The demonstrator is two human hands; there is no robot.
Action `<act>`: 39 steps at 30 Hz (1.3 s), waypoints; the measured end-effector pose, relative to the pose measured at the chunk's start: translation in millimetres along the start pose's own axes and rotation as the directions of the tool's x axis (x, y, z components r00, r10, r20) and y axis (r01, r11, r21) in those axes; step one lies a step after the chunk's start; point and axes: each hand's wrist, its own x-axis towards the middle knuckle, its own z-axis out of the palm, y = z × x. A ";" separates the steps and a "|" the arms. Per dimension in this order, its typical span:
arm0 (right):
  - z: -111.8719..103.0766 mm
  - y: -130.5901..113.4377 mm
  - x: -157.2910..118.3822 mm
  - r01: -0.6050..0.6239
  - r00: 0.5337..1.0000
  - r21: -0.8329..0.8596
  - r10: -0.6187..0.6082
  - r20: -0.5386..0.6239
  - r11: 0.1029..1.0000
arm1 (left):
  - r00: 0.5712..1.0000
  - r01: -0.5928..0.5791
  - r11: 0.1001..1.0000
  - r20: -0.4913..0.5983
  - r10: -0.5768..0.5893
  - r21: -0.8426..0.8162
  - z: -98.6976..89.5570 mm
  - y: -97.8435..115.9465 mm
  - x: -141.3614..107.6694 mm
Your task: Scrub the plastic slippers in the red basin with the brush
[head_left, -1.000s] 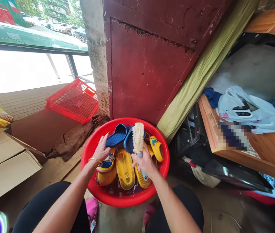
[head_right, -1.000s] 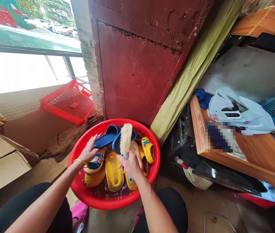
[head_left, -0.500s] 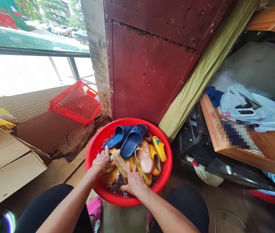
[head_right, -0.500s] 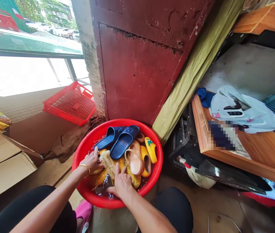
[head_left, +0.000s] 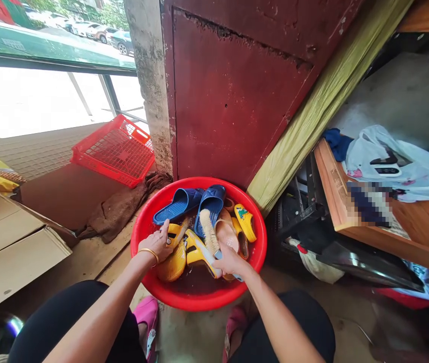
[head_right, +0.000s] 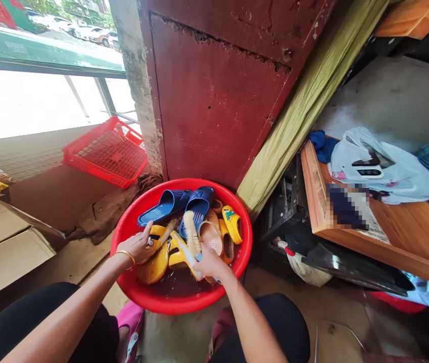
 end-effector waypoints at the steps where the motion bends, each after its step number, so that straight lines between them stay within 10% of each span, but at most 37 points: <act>1: -4.0 1.1 -1.4 -0.020 1.000 0.105 0.018 0.026 0.994 | 1.000 0.006 1.000 -0.013 -0.006 0.017 -2.2 1.4 -1.2; 8: -35.9 -0.4 -15.6 -0.037 0.999 0.426 0.038 0.008 0.904 | 0.978 -0.129 0.990 -0.156 0.136 0.053 -10.0 9.2 -19.5; 14: -43.2 0.1 -20.2 -0.031 0.997 0.469 0.063 -0.054 0.883 | 0.891 -0.447 0.887 0.034 0.454 -0.117 1.9 22.8 -37.5; 23: -8.9 -23.5 -25.8 -0.098 0.995 0.230 0.102 -0.005 0.968 | 0.974 -0.228 0.961 -0.057 0.221 -0.155 26.1 57.0 -31.1; 29: -12.9 -42.8 -39.1 0.049 0.987 0.241 -0.010 -0.158 0.969 | 0.902 -0.381 0.825 -0.364 0.233 -0.418 2.0 49.5 -37.5; 35: -12.2 -49.8 -36.5 0.341 0.795 0.137 -0.207 -0.570 0.930 | 0.828 -0.458 0.607 -0.561 0.025 -0.650 -13.1 61.0 -39.3; 39: 19.4 -44.5 -33.8 0.271 0.712 -0.030 -0.221 -0.666 0.962 | 0.949 -0.214 0.321 -0.275 -0.155 -0.922 3.2 78.4 -26.2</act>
